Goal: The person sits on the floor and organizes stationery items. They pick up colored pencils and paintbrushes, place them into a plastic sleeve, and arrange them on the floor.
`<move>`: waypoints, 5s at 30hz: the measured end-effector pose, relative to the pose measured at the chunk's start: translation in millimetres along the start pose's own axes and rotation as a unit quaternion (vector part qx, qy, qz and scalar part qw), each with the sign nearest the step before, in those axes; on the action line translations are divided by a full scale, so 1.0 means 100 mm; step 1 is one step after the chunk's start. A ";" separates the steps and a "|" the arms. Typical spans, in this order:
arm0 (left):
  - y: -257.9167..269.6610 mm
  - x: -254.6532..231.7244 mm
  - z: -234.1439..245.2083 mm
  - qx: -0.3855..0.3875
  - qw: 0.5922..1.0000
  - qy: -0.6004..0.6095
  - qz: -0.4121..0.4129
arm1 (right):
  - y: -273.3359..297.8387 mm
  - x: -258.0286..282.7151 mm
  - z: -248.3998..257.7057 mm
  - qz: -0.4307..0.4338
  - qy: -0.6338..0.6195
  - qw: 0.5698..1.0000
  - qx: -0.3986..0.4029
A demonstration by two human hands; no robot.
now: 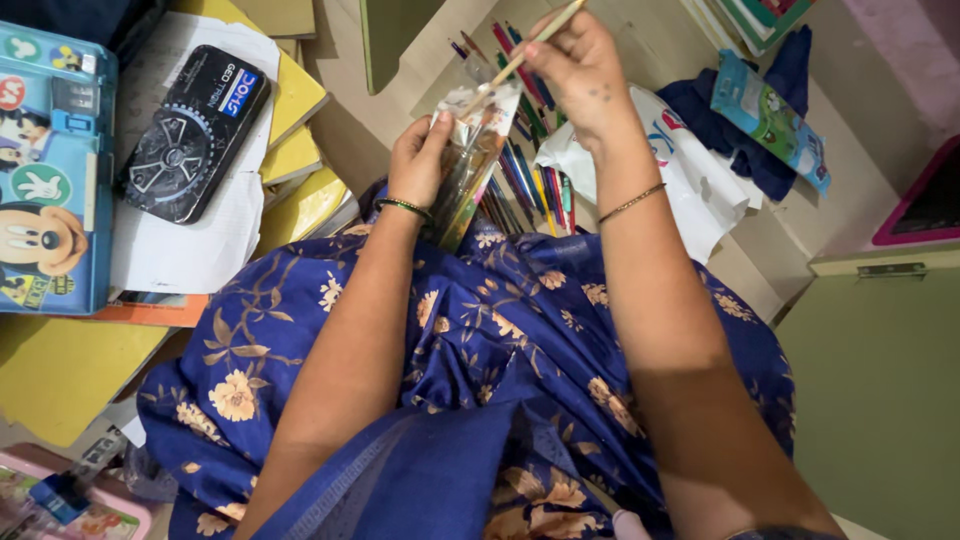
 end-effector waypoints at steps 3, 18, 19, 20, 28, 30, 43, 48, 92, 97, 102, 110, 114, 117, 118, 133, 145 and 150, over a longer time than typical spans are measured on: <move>0.02 -0.01 -0.02 0.016 1.000 -0.015 0.000 | -0.03 -0.04 0.09 0.043 0.059 0.997 -0.021; 0.00 0.02 0.01 0.034 0.996 -0.066 -0.054 | -0.06 -0.12 0.02 -0.019 0.031 0.999 0.028; 0.00 0.03 0.00 0.035 0.996 -0.065 -0.052 | -0.04 -0.12 0.02 -0.025 0.038 0.998 0.033; -0.01 0.04 -0.01 0.035 0.998 -0.047 -0.039 | -0.03 -0.13 -0.01 -0.031 0.044 0.998 0.038; 0.02 0.01 -0.05 0.021 1.000 0.001 0.004 | -0.01 -0.33 -0.19 -0.029 0.059 0.995 0.071; 0.02 0.00 -0.05 0.028 1.000 -0.006 -0.004 | -0.02 -0.33 -0.19 -0.016 0.092 0.992 0.087; 0.01 0.01 -0.06 0.031 0.999 -0.042 -0.011 | -0.09 -0.12 -0.08 0.105 0.159 0.980 -0.053; -0.02 0.04 -0.01 0.017 0.997 -0.066 -0.040 | 0.14 0.05 -0.37 0.131 0.287 0.949 -0.004; -0.28 0.19 0.23 -0.105 0.991 -0.063 -0.057 | 0.99 -2.38 -0.40 -0.144 0.600 0.787 0.000; -0.28 0.20 0.24 -0.107 0.990 -0.065 -0.058 | 1.02 -2.24 -0.41 -0.128 0.591 0.796 -0.025; -0.24 0.16 0.22 -0.102 0.991 -0.056 -0.059 | 0.96 -2.01 -0.22 -0.181 0.519 0.831 -0.088; -0.15 0.09 0.23 -0.099 0.990 -0.080 -0.068 | 1.00 -1.87 0.34 -0.254 0.486 0.823 -0.147; -0.11 0.09 0.27 -0.089 0.991 -0.052 -0.081 | 1.05 -1.64 0.24 -0.165 0.552 0.791 -0.206; -0.13 0.11 0.27 -0.097 0.992 -0.049 -0.058 | 1.05 -1.65 0.08 -0.194 0.508 0.831 -0.116; -0.15 0.13 0.26 -0.102 0.992 -0.052 -0.045 | 1.02 -1.72 -0.01 -0.162 0.532 0.828 -0.072; -0.25 0.20 0.18 -0.072 0.992 -0.058 -0.085 | 1.03 -2.39 -0.14 -0.184 0.556 0.810 -0.005; -0.05 0.11 0.06 -0.008 0.998 0.017 -0.054 | 0.34 -0.27 0.59 0.077 -0.145 0.962 -0.220; 0.02 0.07 0.01 0.022 0.997 0.042 -0.060 | 0.15 0.32 0.25 0.120 -0.011 0.977 -0.174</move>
Point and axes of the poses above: each hand's wrist, its own y-axis away from the middle knuckle, its own z-axis out of the back of the hand, x = y × z, the point moved 2 cm from there along -y, towards the middle knuckle, and after that the axes turned 8 degrees about y, right-handed, at the moved point
